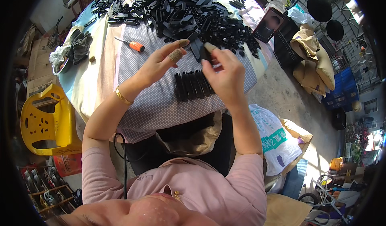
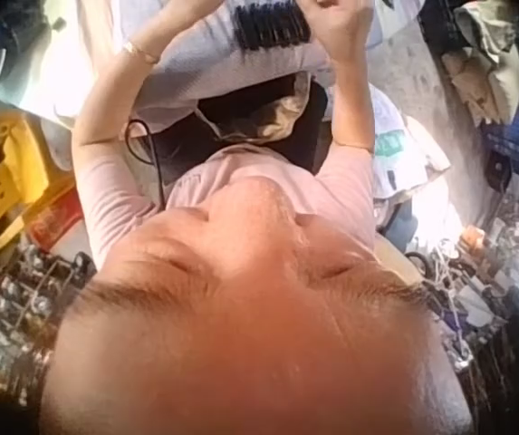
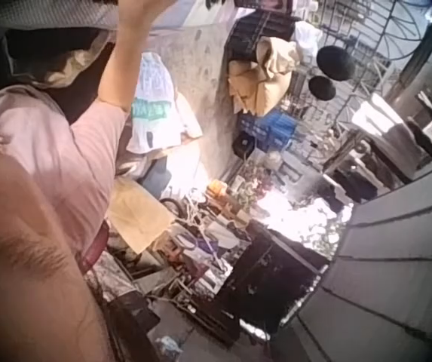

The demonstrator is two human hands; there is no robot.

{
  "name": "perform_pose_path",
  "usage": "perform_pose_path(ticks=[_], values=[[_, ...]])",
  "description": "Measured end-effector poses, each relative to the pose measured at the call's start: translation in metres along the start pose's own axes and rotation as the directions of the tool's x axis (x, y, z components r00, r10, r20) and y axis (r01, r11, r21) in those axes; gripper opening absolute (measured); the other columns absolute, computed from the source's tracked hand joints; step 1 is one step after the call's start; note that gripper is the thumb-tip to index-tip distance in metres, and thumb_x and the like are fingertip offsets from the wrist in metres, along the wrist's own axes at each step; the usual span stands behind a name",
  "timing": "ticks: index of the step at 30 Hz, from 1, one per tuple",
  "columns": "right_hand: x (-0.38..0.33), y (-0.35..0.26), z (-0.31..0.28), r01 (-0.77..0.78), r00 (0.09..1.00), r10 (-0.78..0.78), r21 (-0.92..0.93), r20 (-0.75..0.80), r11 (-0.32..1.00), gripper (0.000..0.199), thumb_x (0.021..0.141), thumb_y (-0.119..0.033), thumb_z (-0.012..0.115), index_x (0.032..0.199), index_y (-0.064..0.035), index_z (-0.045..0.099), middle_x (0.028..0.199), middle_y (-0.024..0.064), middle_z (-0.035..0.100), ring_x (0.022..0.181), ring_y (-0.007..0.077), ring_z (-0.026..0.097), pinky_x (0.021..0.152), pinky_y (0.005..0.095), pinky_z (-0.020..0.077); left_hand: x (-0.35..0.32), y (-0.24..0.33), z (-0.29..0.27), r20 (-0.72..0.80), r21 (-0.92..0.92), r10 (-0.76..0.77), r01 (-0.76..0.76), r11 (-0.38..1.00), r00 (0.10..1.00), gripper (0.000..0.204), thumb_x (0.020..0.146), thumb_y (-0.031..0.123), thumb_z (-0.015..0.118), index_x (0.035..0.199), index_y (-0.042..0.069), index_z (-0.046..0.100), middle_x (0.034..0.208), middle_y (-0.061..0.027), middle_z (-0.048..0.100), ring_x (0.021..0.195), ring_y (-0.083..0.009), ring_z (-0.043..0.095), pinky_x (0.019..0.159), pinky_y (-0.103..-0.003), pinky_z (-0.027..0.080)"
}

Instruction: Manually assembling small black plastic components by inserting internal pieces and snapping them together.

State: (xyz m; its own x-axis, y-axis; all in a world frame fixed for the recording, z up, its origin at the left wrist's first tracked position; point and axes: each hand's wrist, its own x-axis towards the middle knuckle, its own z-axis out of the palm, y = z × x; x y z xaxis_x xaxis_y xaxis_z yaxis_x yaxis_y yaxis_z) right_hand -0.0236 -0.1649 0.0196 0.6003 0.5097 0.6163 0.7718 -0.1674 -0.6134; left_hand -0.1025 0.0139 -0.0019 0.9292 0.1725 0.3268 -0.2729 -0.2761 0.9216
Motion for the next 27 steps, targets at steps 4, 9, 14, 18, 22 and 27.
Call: perform_pose_path(ticks=[4, 9, 14, 18, 22, 27], values=[[-0.007, 0.019, -0.026, -0.084, 0.964, 0.163, -0.343, 0.211, 0.936, 0.029, 0.070, -0.006, 0.067, 0.098, -0.0003, 0.063, 0.073, 0.0075, 0.058, 0.063, 0.0150, 0.055, 0.058, 0.0260, 0.0458, 0.002, 0.003, -0.010, 0.067, 0.334, -0.326, 0.287, 0.898, 0.943, 0.035, 0.090, 0.030, 0.046, 0.101, 0.000, 0.060, 0.073, -0.0154, 0.059, 0.068, -0.0210, 0.056, 0.063, -0.033, 0.045], [-0.020, 0.026, -0.021, -0.118, 0.924, 0.207, -0.277, 0.321, 0.954, 0.027, 0.072, -0.011, 0.066, 0.097, -0.0006, 0.063, 0.074, 0.0099, 0.058, 0.062, 0.0184, 0.055, 0.058, 0.0293, 0.0448, -0.002, 0.001, -0.003, 0.191, 0.478, -0.326, 0.203, 0.855, 0.926, 0.030, 0.091, 0.024, 0.046, 0.103, -0.001, 0.057, 0.075, -0.0082, 0.056, 0.065, -0.0144, 0.050, 0.060, -0.028, 0.042], [-0.024, 0.036, -0.022, -0.013, 0.949, 0.069, -0.178, 0.308, 0.984, 0.020, 0.081, -0.014, 0.060, 0.095, -0.0001, 0.064, 0.077, 0.0137, 0.060, 0.065, 0.0206, 0.058, 0.059, 0.0293, 0.0451, 0.000, -0.004, 0.000, 0.109, 0.458, -0.292, 0.213, 0.863, 0.950, 0.024, 0.087, 0.017, 0.050, 0.104, 0.001, 0.059, 0.079, -0.0114, 0.058, 0.068, -0.0183, 0.054, 0.064, -0.029, 0.044], [-0.014, 0.051, -0.021, -0.144, 0.949, 0.172, -0.123, 0.264, 0.982, 0.019, 0.081, -0.013, 0.059, 0.095, -0.0009, 0.064, 0.078, 0.0139, 0.061, 0.066, 0.0235, 0.059, 0.061, 0.0293, 0.0455, 0.015, -0.011, -0.006, 0.098, 0.517, -0.137, 0.068, 0.853, 0.986, 0.024, 0.081, 0.008, 0.056, 0.104, 0.004, 0.061, 0.091, -0.0114, 0.059, 0.079, -0.0221, 0.057, 0.073, -0.031, 0.046], [0.007, 0.090, -0.020, -0.088, 0.990, 0.118, -0.320, 0.075, 0.943, 0.019, 0.080, -0.014, 0.059, 0.094, -0.0045, 0.066, 0.081, 0.0133, 0.063, 0.070, 0.0292, 0.060, 0.064, 0.0329, 0.0469, 0.045, -0.033, 0.000, 0.265, 0.734, 0.203, -0.334, 0.592, 0.942, 0.034, 0.072, 0.002, 0.061, 0.105, 0.007, 0.060, 0.107, -0.0076, 0.057, 0.100, -0.0251, 0.052, 0.086, -0.034, 0.044], [0.024, 0.107, -0.005, -0.122, 0.989, 0.151, -0.601, -0.003, 0.790, 0.016, 0.078, -0.014, 0.059, 0.089, -0.0082, 0.068, 0.086, 0.0125, 0.062, 0.077, 0.0289, 0.060, 0.068, 0.0370, 0.0485, 0.058, -0.039, 0.009, 0.413, 0.808, 0.246, -0.478, 0.345, 0.877, 0.030, 0.071, 0.003, 0.059, 0.101, 0.005, 0.057, 0.099, -0.0068, 0.055, 0.100, -0.0240, 0.050, 0.085, -0.035, 0.044]])
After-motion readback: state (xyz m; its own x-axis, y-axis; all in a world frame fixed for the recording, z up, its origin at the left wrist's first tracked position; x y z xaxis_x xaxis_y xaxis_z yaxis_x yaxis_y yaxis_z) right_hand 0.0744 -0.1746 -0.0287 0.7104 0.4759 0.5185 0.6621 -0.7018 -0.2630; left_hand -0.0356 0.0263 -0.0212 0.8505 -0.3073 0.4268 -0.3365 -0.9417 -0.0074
